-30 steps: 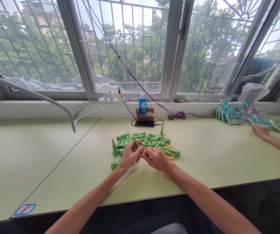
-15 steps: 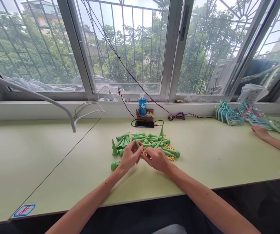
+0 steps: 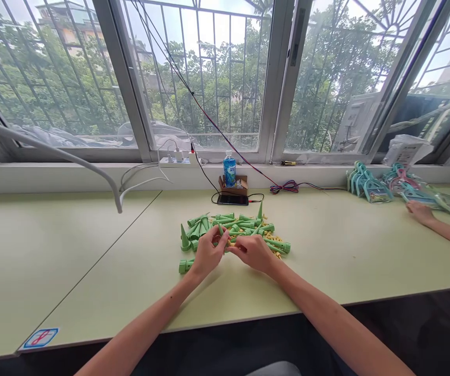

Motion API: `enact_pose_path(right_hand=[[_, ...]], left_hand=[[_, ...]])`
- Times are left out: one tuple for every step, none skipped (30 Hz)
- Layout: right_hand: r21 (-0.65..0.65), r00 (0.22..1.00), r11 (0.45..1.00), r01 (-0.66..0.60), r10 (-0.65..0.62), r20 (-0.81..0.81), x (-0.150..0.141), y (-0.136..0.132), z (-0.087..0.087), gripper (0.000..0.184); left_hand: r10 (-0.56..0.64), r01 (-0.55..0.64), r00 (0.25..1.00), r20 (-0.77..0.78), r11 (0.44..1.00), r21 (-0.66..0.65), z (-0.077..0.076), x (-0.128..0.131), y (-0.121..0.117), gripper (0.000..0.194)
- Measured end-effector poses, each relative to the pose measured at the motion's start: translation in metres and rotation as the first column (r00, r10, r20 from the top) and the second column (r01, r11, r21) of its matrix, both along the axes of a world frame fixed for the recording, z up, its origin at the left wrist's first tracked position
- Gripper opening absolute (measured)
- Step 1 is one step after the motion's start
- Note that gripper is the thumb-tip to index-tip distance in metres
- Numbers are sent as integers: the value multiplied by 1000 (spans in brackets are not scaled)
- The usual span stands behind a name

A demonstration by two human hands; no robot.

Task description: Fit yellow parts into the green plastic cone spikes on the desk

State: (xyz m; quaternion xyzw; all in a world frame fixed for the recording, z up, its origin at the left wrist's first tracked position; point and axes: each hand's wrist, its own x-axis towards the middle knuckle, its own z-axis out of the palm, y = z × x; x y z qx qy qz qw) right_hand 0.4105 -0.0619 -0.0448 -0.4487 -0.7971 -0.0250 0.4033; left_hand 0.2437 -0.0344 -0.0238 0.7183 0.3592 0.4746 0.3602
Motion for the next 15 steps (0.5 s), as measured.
enact_pose_path(right_hand=[[-14,1000,1000,-5,6,5,0,0,0,45],[-24,1000,1000,-11,11,10,0,-1,1,47],[-32,1000,999,-15,15,13,0,-1,1,48],[-37,1000,999,-18,18,12,0,-1,1,48],[-42,1000,999,-21,21,6,0,-1,0,48],[-46,1000,999,-23,23,-2,0,-1,0,47],[-51,1000,998,-26,25,-11,0,-2,0,47],[-54,999,998,-27,26,-22,0,-2,1,47],[-58,999,998,-29,27,-33,0,-2,1,46],[-61,999,998,-34,32,-44,0,-2,2,46],[-66,998,997,-43,39,-54,0,-3,3,45],[-73,997,996,-58,53,-62,0,-3,4,44],[-81,995,994,-77,71,-70,0,-4,5,42],[-89,993,991,-97,90,-76,0,-5,6,41],[-96,991,988,-117,109,-79,0,-5,7,39]], left_hand=[[9,-9,1000,-14,1000,16,0,0,0,26],[17,-16,999,-27,999,32,0,0,0,26],[21,-20,999,-42,999,46,0,0,0,26],[25,-21,998,-56,998,60,-1,0,0,26],[28,-23,997,-69,997,71,-1,0,-1,26],[31,-25,996,-80,996,80,-1,0,-1,26],[37,-29,995,-89,996,88,0,0,-1,26],[44,-35,994,-98,995,93,0,0,-2,27],[51,-40,993,-110,994,98,0,0,-2,27],[59,-47,991,-123,994,101,1,0,-3,26],[66,-51,988,-140,993,106,1,0,-3,26],[72,-55,985,-157,992,111,2,0,-4,27],[76,-56,982,-173,992,117,2,0,-4,27],[80,-57,979,-188,991,122,2,0,-4,28],[83,-58,976,-201,990,126,1,1,-3,29]])
